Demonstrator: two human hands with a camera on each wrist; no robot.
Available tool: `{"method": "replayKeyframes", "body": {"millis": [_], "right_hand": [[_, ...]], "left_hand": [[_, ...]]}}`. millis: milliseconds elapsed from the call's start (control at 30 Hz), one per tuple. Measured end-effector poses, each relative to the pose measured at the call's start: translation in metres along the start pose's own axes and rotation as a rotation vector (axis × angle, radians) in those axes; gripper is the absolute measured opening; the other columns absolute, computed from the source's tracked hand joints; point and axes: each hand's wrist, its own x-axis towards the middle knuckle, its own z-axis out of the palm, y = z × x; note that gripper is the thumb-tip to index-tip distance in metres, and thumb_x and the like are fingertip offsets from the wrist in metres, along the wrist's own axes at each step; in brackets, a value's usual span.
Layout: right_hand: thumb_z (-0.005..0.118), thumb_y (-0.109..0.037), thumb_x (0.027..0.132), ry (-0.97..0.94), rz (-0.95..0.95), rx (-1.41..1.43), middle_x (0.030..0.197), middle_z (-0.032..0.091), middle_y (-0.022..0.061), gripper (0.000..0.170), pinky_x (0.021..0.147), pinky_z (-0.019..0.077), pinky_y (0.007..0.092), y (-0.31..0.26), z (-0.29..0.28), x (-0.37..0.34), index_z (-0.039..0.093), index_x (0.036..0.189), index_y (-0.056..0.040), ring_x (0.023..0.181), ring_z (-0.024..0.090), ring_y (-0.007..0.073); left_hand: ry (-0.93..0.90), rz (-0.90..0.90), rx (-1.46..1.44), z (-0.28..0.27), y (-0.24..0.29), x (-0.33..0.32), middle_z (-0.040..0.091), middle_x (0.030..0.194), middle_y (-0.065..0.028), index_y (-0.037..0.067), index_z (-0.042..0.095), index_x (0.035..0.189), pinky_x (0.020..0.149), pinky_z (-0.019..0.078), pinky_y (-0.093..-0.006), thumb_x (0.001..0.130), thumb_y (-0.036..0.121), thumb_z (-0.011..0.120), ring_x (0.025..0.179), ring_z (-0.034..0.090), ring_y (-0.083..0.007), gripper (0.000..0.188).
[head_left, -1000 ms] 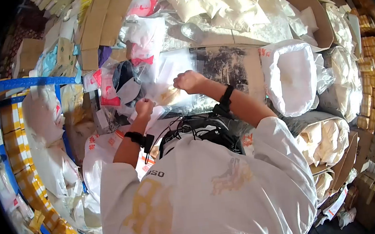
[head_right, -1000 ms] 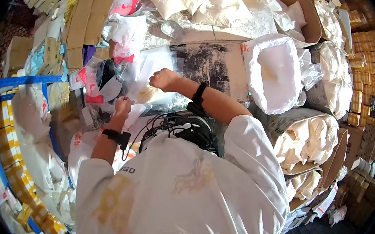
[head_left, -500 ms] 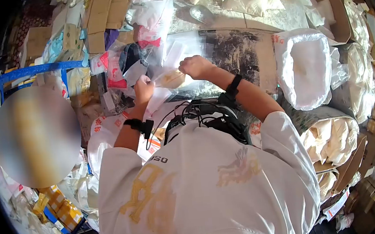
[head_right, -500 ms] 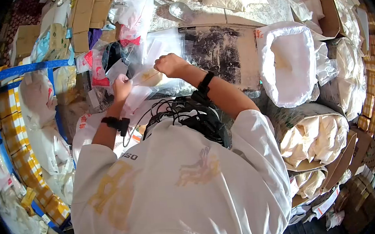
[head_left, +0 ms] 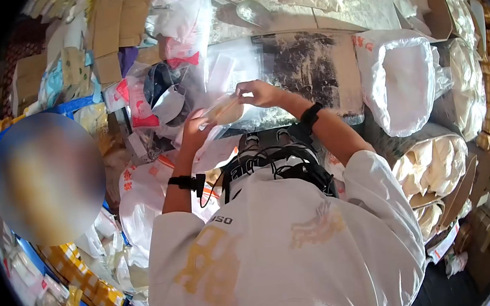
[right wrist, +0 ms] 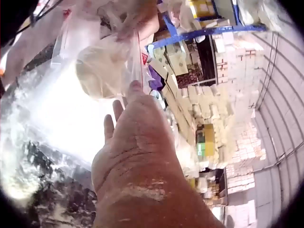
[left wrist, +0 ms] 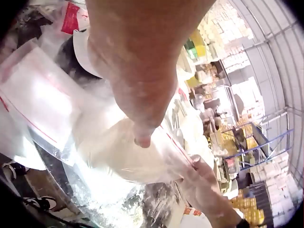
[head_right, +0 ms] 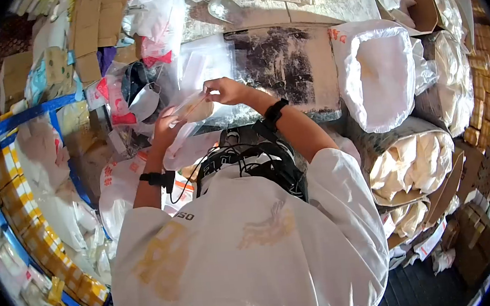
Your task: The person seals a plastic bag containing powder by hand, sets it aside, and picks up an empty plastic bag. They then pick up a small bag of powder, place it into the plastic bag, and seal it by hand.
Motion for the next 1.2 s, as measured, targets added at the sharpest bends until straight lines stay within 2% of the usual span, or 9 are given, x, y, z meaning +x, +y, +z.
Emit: {"method": "replayKeyframes", "body": {"millis": [100,233,367,533,767,867,1033,1133,1200], "right_hand": [[0.058,-0.002,0.097,0.097,0.044,0.458,0.094,0.067,0.0063,0.006,0.082,0.048,0.0297,0.027,0.023,0.002,0.055,0.102,-0.0028,0.093,0.06,0.0115],[0.054,0.002,0.099,0.292,0.179,0.636,0.09,0.067,0.0107,0.007,0.087,0.0508,0.0311,0.043,0.045,0.003,0.049,0.103,-0.0014,0.093,0.067,0.0192],[0.052,0.0,0.1,0.43,0.172,0.764,0.09,0.067,0.0105,0.006,0.084,0.0528,0.0328,0.042,0.061,0.007,0.049,0.104,-0.0015,0.09,0.068,0.0188],[0.053,-0.005,0.1,0.523,0.355,0.579,0.09,0.067,0.0107,0.009,0.08,0.0513,0.0299,0.023,0.067,0.01,0.05,0.106,-0.0001,0.086,0.066,0.0174],[0.058,-0.01,0.098,0.56,0.442,0.428,0.089,0.067,0.0089,0.011,0.076,0.0499,0.0289,0.028,0.069,0.013,0.057,0.106,-0.0019,0.084,0.064,0.0152],[0.06,-0.009,0.096,0.546,0.492,0.472,0.091,0.069,0.0105,0.012,0.076,0.05,0.0286,0.031,0.067,0.014,0.059,0.106,-0.0016,0.085,0.064,0.0157],[0.062,-0.008,0.096,0.548,0.356,0.862,0.1,0.069,0.0121,0.014,0.087,0.0496,0.0301,0.026,0.062,0.014,0.061,0.108,-0.0015,0.096,0.064,0.0175],[0.062,-0.01,0.097,0.579,0.323,0.954,0.102,0.069,0.011,0.013,0.089,0.0492,0.0307,0.025,0.066,0.015,0.063,0.105,0.0004,0.099,0.063,0.0173],[0.062,-0.011,0.097,0.561,0.341,0.915,0.101,0.068,0.0103,0.015,0.089,0.0492,0.0304,0.035,0.069,0.017,0.063,0.103,0.0022,0.098,0.063,0.0168]], "left_hand": [[0.035,-0.035,-0.142,0.004,-0.004,0.003,0.07,0.097,-0.0206,-0.003,0.072,0.085,0.096,0.0475,-0.0405,0.077,0.013,0.079,0.109,0.064,-0.0336,0.02],[0.052,-0.209,-0.393,0.009,-0.013,0.005,0.07,0.085,-0.0143,-0.006,0.07,0.086,0.081,0.0489,-0.03,0.084,0.009,0.073,0.087,0.066,-0.0203,0.016],[0.043,-0.397,-0.498,0.006,-0.01,0.009,0.07,0.083,-0.0062,-0.005,0.07,0.089,0.072,0.0468,-0.027,0.09,0.012,0.069,0.077,0.061,-0.0123,0.017],[0.187,-0.524,-0.757,0.024,-0.031,0.005,0.067,0.08,-0.0018,-0.004,0.067,0.083,0.068,0.0436,-0.0223,0.092,0.014,0.068,0.074,0.058,-0.0071,0.02],[0.079,-0.484,-0.458,0.03,-0.054,-0.002,0.045,0.07,0.0055,0.0,0.059,0.077,0.062,0.0322,-0.0233,0.094,0.016,0.067,0.068,0.04,-0.0044,0.024],[0.203,-0.501,-0.676,0.043,-0.058,-0.003,0.05,0.075,0.0049,0.003,0.058,0.077,0.066,0.0343,-0.0227,0.094,0.015,0.067,0.071,0.043,-0.0049,0.023],[0.465,-0.542,-1.438,0.052,-0.029,0.004,0.057,0.086,0.0014,0.008,0.057,0.091,0.084,0.0449,-0.0271,0.097,0.007,0.06,0.086,0.056,-0.0104,0.006],[0.449,-0.536,-1.273,0.055,-0.034,-0.006,0.059,0.092,-0.0006,0.008,0.057,0.091,0.082,0.0459,-0.0266,0.093,0.004,0.064,0.089,0.057,-0.0103,0.008],[0.355,-0.411,-0.932,0.051,-0.029,-0.005,0.06,0.094,-0.0019,0.005,0.059,0.095,0.08,0.0481,-0.0278,0.087,0.003,0.07,0.089,0.059,-0.0117,0.014]]}}
